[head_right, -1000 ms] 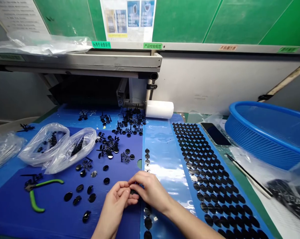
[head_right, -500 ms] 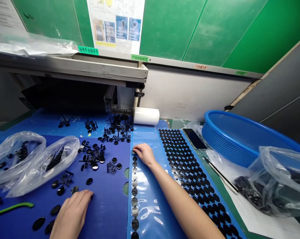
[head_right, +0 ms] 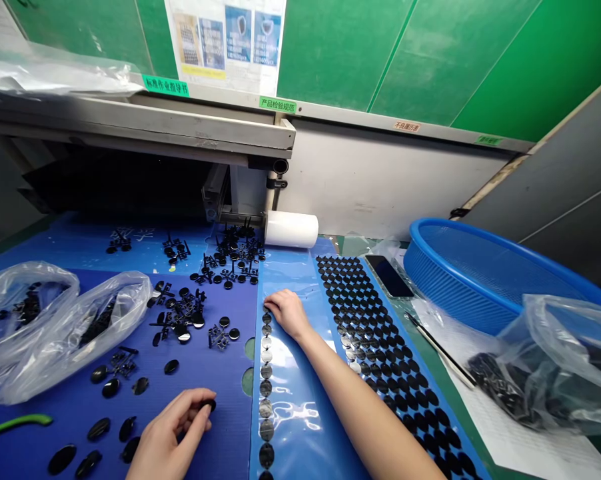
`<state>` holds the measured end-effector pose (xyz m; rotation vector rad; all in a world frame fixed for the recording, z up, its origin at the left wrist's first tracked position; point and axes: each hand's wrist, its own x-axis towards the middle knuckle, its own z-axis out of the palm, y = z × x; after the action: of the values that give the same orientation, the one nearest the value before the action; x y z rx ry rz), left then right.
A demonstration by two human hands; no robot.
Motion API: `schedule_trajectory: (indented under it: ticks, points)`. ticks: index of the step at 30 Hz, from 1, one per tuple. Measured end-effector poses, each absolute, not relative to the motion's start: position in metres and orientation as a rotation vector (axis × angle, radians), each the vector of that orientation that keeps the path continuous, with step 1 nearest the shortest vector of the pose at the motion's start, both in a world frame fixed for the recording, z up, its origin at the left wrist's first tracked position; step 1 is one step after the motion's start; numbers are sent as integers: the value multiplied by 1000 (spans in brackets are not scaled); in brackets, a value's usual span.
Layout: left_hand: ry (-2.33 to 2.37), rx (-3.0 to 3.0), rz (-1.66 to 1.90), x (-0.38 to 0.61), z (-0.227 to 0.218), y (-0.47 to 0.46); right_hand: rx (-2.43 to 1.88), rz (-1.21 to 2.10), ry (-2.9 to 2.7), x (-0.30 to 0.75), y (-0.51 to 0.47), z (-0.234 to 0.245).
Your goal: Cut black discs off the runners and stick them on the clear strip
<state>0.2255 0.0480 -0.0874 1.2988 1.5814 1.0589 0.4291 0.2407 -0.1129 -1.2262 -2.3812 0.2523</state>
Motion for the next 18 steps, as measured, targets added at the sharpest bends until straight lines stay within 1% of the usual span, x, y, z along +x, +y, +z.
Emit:
schedule_trajectory:
  ticks: [4,8,10,14,18]
  points:
    - [1497,1057,1038,232,-82,55,-1213,268,-2335,426,237,-107]
    - [1400,864,1101,235,-75,66,-1177,312,-2209,417,220,-85]
    - [1361,831,1134,236,-75,70,-1115,385,-2178,409,200,-72]
    - [1292,815,1143,240,-78,75,-857,655,-2322,387,145,-56]
    - [1252,797,1122,244,-79,71,-843,717,-2332,377,123,-56]
